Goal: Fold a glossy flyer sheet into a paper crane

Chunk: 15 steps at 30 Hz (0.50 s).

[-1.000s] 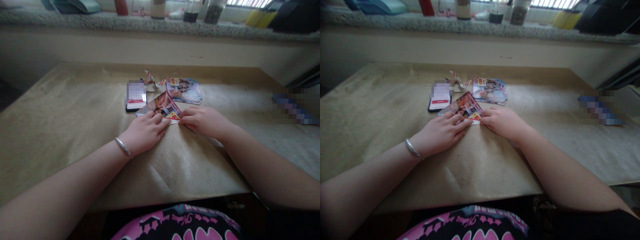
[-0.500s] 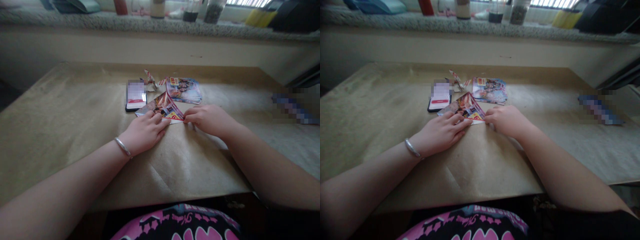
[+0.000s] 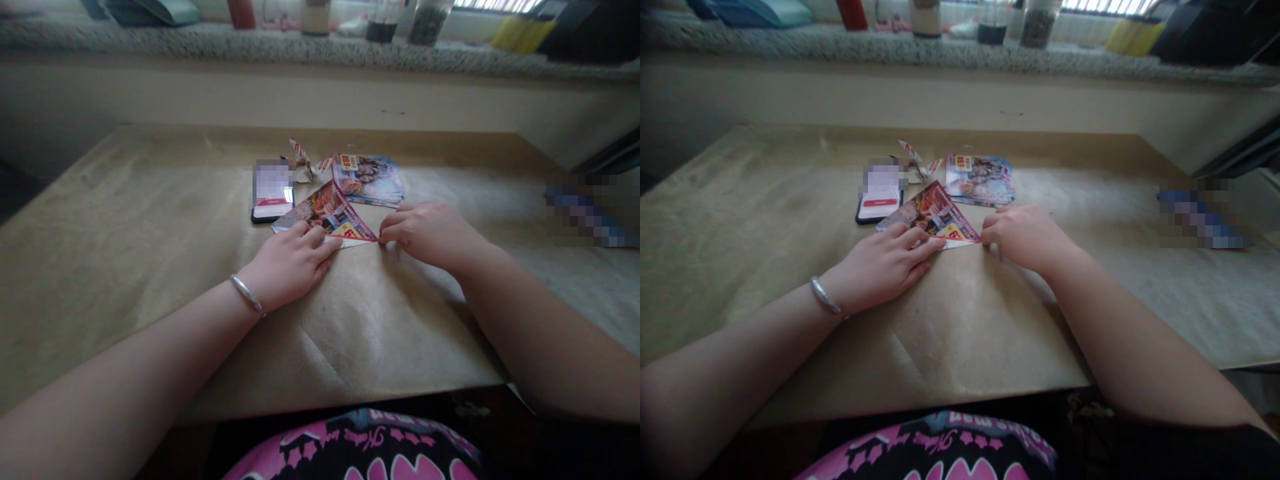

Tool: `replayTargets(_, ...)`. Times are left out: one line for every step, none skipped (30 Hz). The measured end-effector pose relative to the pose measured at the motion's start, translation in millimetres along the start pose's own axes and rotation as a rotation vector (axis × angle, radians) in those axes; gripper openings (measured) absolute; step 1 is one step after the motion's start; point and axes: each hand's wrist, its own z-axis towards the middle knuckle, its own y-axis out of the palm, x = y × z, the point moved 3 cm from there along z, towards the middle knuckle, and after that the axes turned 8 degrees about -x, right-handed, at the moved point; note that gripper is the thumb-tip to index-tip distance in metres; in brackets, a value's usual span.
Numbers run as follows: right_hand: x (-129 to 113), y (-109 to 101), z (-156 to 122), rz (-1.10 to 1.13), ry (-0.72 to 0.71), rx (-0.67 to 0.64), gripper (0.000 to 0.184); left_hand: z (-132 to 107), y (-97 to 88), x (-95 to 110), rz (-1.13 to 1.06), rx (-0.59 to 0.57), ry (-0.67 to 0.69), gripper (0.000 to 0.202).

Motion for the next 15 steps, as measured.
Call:
replayTargets(0, 0, 0, 0.003, -0.01, 0.005, 0.035, 0, 0.2, 0, 0.003, 0.001, 0.0, 0.041)
replayTargets(1, 1, 0, 0.006, -0.02, 0.011, 0.035, 0, 0.2, 0, 0.005, 0.003, 0.0, 0.041)
replayTargets(1, 2, 0, 0.01, -0.028, 0.019, 0.035, 0, 0.2, -1, 0.005, 0.004, 0.001, 0.041)
replayTargets(2, 3, -1, 0.016, -0.033, 0.031, 0.035, -1, 0.2, -1, 0.005, 0.005, 0.001, 0.041)
replayTargets(4, 5, -1, 0.026, -0.033, 0.048, 0.034, -1, 0.2, -1, 0.003, 0.004, 0.003, 0.041)
replayTargets(5, 7, -1, 0.04, -0.028, 0.072, 0.034, -1, 0.3, -1, 0.001, 0.002, 0.003, 0.041)
replayTargets(6, 9, -2, 0.056, -0.014, 0.102, 0.032, -1, 0.4, -1, 0.0, 0.0, 0.002, 0.041)
replayTargets(8, 11, -2, 0.073, 0.001, 0.131, 0.03, -1, 0.5, -1, -0.001, -0.002, 0.0, 0.041)
replayTargets(8, 12, -3, 0.087, 0.01, 0.159, 0.029, -1, 0.6, -1, -0.002, -0.002, -0.003, 0.041)
replayTargets(9, 12, -3, 0.111, 0.029, 0.213, 0.029, -1, 0.6, -1, -0.001, -0.003, -0.004, 0.041)
replayTargets(9, 13, -3, 0.132, 0.031, 0.251, 0.03, -1, 0.7, -1, -0.001, -0.004, -0.004, 0.041)
replayTargets(8, 13, -3, 0.152, 0.019, 0.278, 0.031, -1, 0.6, 0, 0.0, -0.004, -0.003, 0.041)
replayTargets(6, 13, -2, 0.166, -0.008, 0.29, 0.032, 0, 0.5, 0, 0.001, -0.002, -0.001, 0.041)
replayTargets(4, 14, -1, 0.173, -0.046, 0.28, 0.032, 0, 0.4, 0, 0.002, -0.001, -0.001, 0.041)
replayTargets(1, 15, 1, 0.175, -0.085, 0.264, 0.032, 0, 0.2, 0, 0.003, 0.002, -0.001, 0.041)
